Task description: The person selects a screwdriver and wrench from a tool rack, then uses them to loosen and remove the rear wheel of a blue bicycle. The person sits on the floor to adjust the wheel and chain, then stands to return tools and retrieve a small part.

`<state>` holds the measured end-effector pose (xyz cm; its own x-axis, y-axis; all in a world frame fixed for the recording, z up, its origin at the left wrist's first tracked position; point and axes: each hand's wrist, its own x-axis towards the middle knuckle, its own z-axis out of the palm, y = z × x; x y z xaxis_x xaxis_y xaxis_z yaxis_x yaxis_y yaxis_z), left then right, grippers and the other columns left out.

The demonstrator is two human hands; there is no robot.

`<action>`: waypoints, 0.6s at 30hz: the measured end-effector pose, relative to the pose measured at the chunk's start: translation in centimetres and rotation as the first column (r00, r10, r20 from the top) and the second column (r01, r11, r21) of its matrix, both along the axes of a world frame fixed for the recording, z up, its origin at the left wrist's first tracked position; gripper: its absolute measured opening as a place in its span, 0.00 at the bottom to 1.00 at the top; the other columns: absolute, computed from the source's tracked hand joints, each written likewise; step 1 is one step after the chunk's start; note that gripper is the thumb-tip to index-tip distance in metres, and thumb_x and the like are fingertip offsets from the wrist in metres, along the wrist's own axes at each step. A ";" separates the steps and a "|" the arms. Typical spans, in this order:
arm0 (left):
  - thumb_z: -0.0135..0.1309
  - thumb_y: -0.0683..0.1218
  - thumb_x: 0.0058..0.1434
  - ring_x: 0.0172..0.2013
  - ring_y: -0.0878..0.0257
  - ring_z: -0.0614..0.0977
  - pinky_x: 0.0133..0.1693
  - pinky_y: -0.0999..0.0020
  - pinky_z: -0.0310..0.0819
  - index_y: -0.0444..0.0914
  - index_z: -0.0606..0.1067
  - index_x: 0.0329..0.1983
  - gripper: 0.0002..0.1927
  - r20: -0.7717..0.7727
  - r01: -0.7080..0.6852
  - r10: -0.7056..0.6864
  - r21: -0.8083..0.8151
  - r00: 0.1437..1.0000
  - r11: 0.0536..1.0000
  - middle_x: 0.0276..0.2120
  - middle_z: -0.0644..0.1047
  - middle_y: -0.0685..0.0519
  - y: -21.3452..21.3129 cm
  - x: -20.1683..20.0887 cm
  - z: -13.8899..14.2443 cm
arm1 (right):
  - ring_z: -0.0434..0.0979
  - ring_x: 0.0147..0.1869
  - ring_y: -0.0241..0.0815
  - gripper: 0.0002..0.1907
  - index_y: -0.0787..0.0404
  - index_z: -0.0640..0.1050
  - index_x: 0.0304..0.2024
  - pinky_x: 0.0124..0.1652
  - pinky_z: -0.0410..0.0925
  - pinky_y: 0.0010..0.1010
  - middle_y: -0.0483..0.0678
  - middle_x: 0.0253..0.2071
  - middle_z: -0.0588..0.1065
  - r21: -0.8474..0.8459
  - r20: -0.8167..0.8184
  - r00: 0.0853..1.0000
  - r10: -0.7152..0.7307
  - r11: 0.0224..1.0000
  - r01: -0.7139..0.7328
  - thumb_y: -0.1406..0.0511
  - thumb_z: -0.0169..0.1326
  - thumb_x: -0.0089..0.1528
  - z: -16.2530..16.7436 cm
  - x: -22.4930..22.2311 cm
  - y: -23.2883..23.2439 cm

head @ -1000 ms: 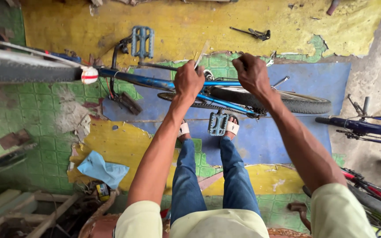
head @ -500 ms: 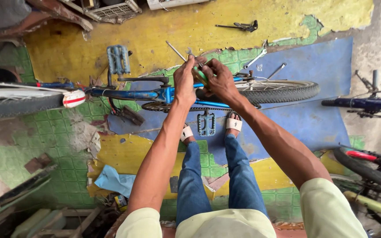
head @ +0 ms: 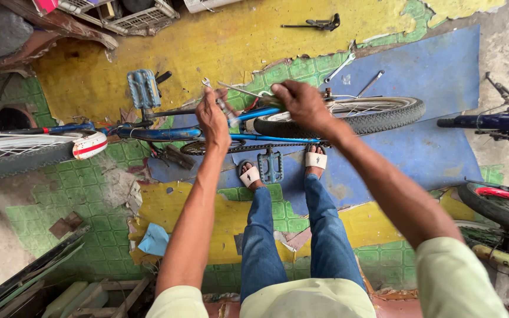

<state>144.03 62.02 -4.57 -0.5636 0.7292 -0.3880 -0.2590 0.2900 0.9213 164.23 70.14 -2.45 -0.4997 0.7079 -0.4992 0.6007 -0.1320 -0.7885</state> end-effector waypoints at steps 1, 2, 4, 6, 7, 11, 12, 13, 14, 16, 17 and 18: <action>0.42 0.51 0.74 0.24 0.60 0.78 0.21 0.67 0.72 0.32 0.80 0.42 0.20 -0.046 0.036 -0.041 -0.100 0.998 0.994 0.34 0.79 0.44 -0.4 -0.6 -0.2 | 0.81 0.41 0.51 0.27 0.57 0.83 0.54 0.43 0.75 0.47 0.59 0.42 0.84 -0.091 0.069 0.993 0.099 0.992 -0.092 0.47 0.43 0.73 0.0 0.9 1.0; 0.47 0.47 0.71 0.26 0.60 0.77 0.23 0.67 0.71 0.33 0.81 0.43 0.15 -0.088 0.066 -0.085 -0.200 0.992 0.977 0.37 0.79 0.43 -0.7 -1.2 -0.5 | 0.81 0.41 0.50 0.27 0.56 0.82 0.54 0.44 0.74 0.46 0.57 0.44 0.83 -0.063 0.067 0.983 0.168 0.984 -0.164 0.46 0.41 0.72 -0.1 1.5 1.9; 0.50 0.42 0.67 0.32 0.59 0.79 0.28 0.66 0.73 0.34 0.81 0.43 0.10 -0.229 0.168 -0.258 -0.351 0.939 0.921 0.39 0.82 0.43 -1.3 -1.9 -1.0 | 0.79 0.40 0.47 0.27 0.53 0.80 0.55 0.47 0.73 0.45 0.53 0.47 0.81 -0.003 0.070 0.949 0.308 0.951 -0.309 0.46 0.38 0.71 -0.4 2.3 3.8; 0.50 0.39 0.66 0.36 0.56 0.87 0.36 0.64 0.79 0.37 0.81 0.43 0.09 -0.391 0.295 -0.504 -0.483 0.770 0.825 0.37 0.86 0.43 -1.7 -2.1 -1.5 | 0.80 0.45 0.50 0.29 0.57 0.81 0.54 0.51 0.74 0.46 0.55 0.48 0.82 -0.079 0.180 0.877 0.446 0.895 -0.439 0.46 0.39 0.71 -1.1 2.4 4.5; 0.49 0.37 0.63 0.37 0.54 0.86 0.37 0.61 0.79 0.37 0.79 0.45 0.10 -0.377 0.324 -0.583 -0.561 0.720 0.762 0.38 0.84 0.43 -1.7 -2.2 -1.7 | 0.81 0.47 0.51 0.29 0.59 0.81 0.53 0.53 0.75 0.47 0.56 0.48 0.82 -0.117 0.231 0.828 0.511 0.859 -0.498 0.45 0.40 0.71 -1.5 2.4 4.9; 0.52 0.30 0.49 0.43 0.41 0.81 0.43 0.48 0.77 0.29 0.70 0.54 0.25 -0.382 0.359 -0.773 -0.721 0.507 0.592 0.43 0.78 0.34 -2.2 -2.3 -2.3 | 0.75 0.61 0.51 0.26 0.54 0.77 0.59 0.62 0.67 0.47 0.50 0.59 0.76 -0.170 0.290 0.747 0.599 0.800 -0.576 0.48 0.42 0.69 -3.4 1.5 4.7; 0.54 0.29 0.45 0.45 0.37 0.79 0.45 0.44 0.75 0.26 0.68 0.56 0.30 -0.410 0.361 -0.792 -0.728 0.452 0.583 0.44 0.76 0.31 -2.3 -2.4 -2.4 | 0.73 0.63 0.52 0.26 0.55 0.76 0.61 0.63 0.66 0.48 0.50 0.62 0.74 -0.188 0.291 0.737 0.610 0.792 -0.581 0.48 0.43 0.69 -3.8 1.2 4.7; 0.53 0.28 0.47 0.44 0.38 0.81 0.45 0.47 0.77 0.27 0.70 0.55 0.27 -0.366 0.378 -0.816 -0.749 0.448 0.544 0.43 0.77 0.31 -2.4 -2.5 -2.5 | 0.71 0.66 0.53 0.27 0.55 0.75 0.62 0.64 0.65 0.48 0.51 0.64 0.72 -0.207 0.291 0.725 0.624 0.781 -0.589 0.48 0.44 0.69 -4.0 0.9 4.7; 0.52 0.28 0.49 0.43 0.40 0.82 0.45 0.50 0.78 0.28 0.72 0.53 0.25 -0.322 0.394 -0.837 -0.769 0.442 0.504 0.42 0.78 0.32 -2.6 -2.7 -2.4 | 0.71 0.66 0.53 0.27 0.54 0.75 0.62 0.64 0.64 0.47 0.50 0.64 0.72 -0.200 0.261 0.729 0.633 0.774 -0.601 0.48 0.44 0.69 -4.4 0.5 4.4; 0.49 0.29 0.54 0.41 0.43 0.84 0.43 0.52 0.81 0.28 0.75 0.51 0.20 -0.217 0.411 -0.862 -0.809 0.458 0.421 0.39 0.80 0.34 -2.9 -3.0 -2.5 | 0.70 0.68 0.52 0.26 0.53 0.76 0.62 0.66 0.62 0.47 0.49 0.65 0.72 -0.183 0.202 0.732 0.651 0.759 -0.625 0.49 0.43 0.69 -4.9 -0.2 4.0; 0.47 0.29 0.57 0.39 0.45 0.86 0.41 0.52 0.82 0.27 0.76 0.49 0.17 -0.153 0.414 -0.865 -0.829 0.479 0.376 0.38 0.82 0.35 -3.1 -3.0 -2.6 | 0.71 0.67 0.52 0.26 0.53 0.76 0.62 0.65 0.63 0.47 0.50 0.64 0.73 -0.211 0.213 0.727 0.652 0.758 -0.618 0.49 0.43 0.69 -5.2 -0.4 3.8; 0.45 0.29 0.60 0.37 0.46 0.87 0.38 0.52 0.84 0.26 0.76 0.47 0.14 -0.092 0.421 -0.863 -0.844 0.496 0.331 0.37 0.83 0.35 -3.0 -3.1 -2.7 | 0.73 0.66 0.52 0.26 0.53 0.76 0.62 0.65 0.65 0.47 0.50 0.63 0.74 -0.235 0.228 0.723 0.652 0.758 -0.609 0.49 0.43 0.70 -5.3 -0.6 3.8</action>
